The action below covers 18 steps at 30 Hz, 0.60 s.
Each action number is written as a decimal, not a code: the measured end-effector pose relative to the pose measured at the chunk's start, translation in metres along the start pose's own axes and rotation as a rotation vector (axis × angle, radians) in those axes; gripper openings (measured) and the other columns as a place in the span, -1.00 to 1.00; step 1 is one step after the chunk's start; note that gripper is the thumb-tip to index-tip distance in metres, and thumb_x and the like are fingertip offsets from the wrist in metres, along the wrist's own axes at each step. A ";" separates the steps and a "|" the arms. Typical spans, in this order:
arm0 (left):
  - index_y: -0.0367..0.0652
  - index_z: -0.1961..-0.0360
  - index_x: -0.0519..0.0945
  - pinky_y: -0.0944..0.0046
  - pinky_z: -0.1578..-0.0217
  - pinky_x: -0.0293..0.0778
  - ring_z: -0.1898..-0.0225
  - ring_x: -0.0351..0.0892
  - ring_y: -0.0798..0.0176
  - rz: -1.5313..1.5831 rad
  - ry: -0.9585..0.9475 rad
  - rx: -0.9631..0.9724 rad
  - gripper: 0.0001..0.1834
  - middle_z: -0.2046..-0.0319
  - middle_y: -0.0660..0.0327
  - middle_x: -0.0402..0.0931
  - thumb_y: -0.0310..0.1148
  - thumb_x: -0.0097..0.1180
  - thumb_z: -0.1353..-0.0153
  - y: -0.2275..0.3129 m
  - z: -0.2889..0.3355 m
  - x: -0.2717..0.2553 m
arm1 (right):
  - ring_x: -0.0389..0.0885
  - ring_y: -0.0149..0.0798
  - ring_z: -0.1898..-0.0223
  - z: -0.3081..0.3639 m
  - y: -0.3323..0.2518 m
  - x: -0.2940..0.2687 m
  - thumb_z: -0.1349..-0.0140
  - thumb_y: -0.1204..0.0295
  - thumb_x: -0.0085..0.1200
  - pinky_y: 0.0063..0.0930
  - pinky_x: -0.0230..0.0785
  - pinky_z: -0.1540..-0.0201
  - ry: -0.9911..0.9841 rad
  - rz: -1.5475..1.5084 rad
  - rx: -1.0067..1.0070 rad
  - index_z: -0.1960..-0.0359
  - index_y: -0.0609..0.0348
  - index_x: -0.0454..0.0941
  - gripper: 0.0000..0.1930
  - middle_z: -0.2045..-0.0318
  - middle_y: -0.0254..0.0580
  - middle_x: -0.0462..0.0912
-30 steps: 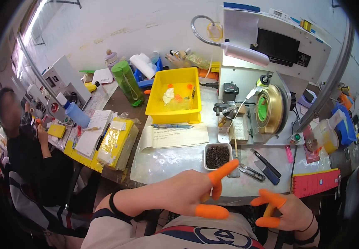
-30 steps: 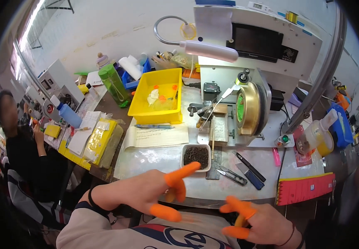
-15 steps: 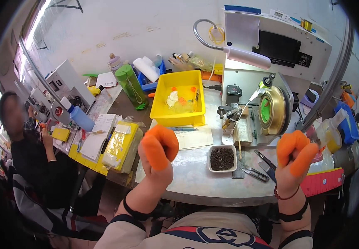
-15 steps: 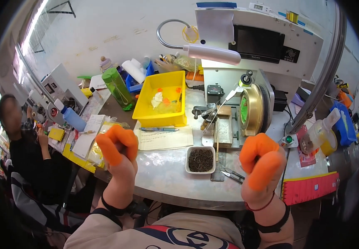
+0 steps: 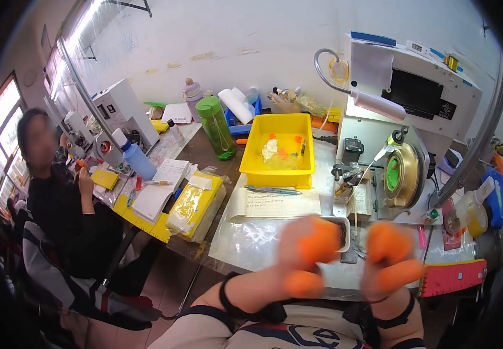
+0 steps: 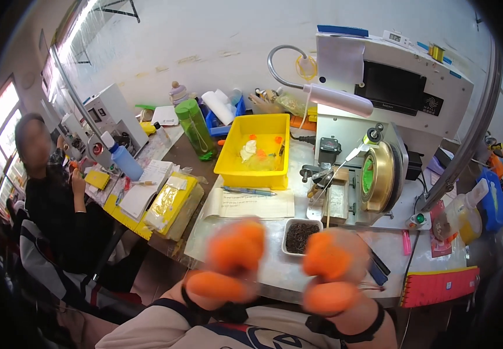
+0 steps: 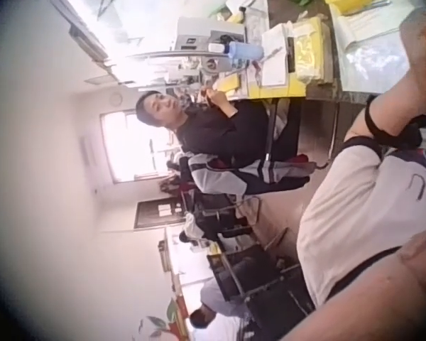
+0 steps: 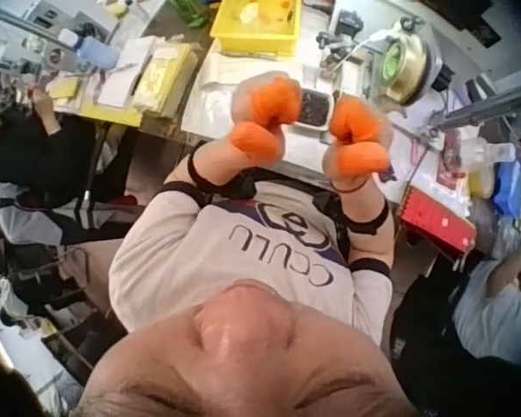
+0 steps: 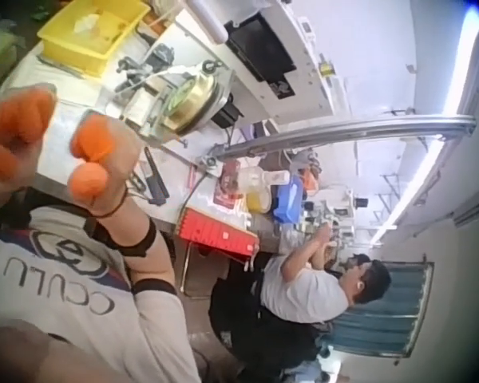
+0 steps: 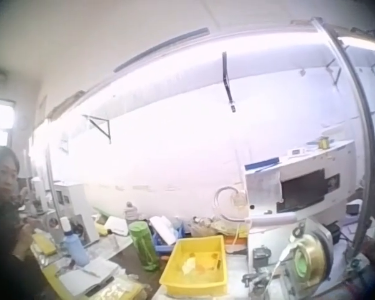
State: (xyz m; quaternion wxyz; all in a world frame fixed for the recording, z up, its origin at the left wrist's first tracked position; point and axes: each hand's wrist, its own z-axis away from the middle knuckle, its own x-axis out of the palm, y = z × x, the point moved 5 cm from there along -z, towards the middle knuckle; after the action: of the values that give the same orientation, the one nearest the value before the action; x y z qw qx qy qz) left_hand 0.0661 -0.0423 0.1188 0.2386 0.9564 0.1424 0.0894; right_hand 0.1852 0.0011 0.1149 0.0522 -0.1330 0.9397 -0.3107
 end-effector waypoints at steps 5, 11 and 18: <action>-0.24 0.65 0.35 0.27 0.68 0.24 0.71 0.35 0.09 0.055 -0.463 -0.319 -0.69 0.73 0.14 0.32 -0.25 -0.06 -0.12 -0.008 -0.005 0.031 | 0.31 -0.22 0.57 0.026 0.024 -0.017 -0.16 0.06 -0.17 -0.43 0.12 0.52 -0.233 0.247 -0.034 0.68 0.09 0.28 -0.59 0.64 -0.28 0.32; -0.26 0.65 0.39 0.18 0.64 0.22 0.67 0.31 0.01 0.266 -1.384 -0.216 -0.70 0.75 0.04 0.29 -0.27 -0.08 -0.10 0.028 0.014 0.031 | 0.29 -0.22 0.56 0.078 0.027 -0.092 -0.24 0.06 -0.34 -0.43 0.11 0.41 0.224 0.146 -0.006 0.68 0.13 0.29 -0.53 0.62 -0.25 0.34; -0.21 0.70 0.29 0.42 0.71 -0.03 0.72 0.11 0.47 0.203 -0.292 -0.443 -0.27 0.73 0.34 0.16 0.30 -0.49 -0.12 0.003 -0.045 -0.022 | -0.07 -0.47 0.77 0.027 0.016 -0.088 -0.05 -0.33 -0.56 -0.59 -0.26 0.67 0.206 0.157 0.180 0.84 0.12 0.06 -0.28 0.83 -0.38 0.02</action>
State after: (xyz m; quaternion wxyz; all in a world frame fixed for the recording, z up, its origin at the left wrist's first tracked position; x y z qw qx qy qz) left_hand 0.0353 -0.0322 0.1569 0.4495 0.8932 -0.0131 0.0028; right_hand 0.2713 0.0229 0.0849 -0.0089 -0.0213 0.9159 -0.4008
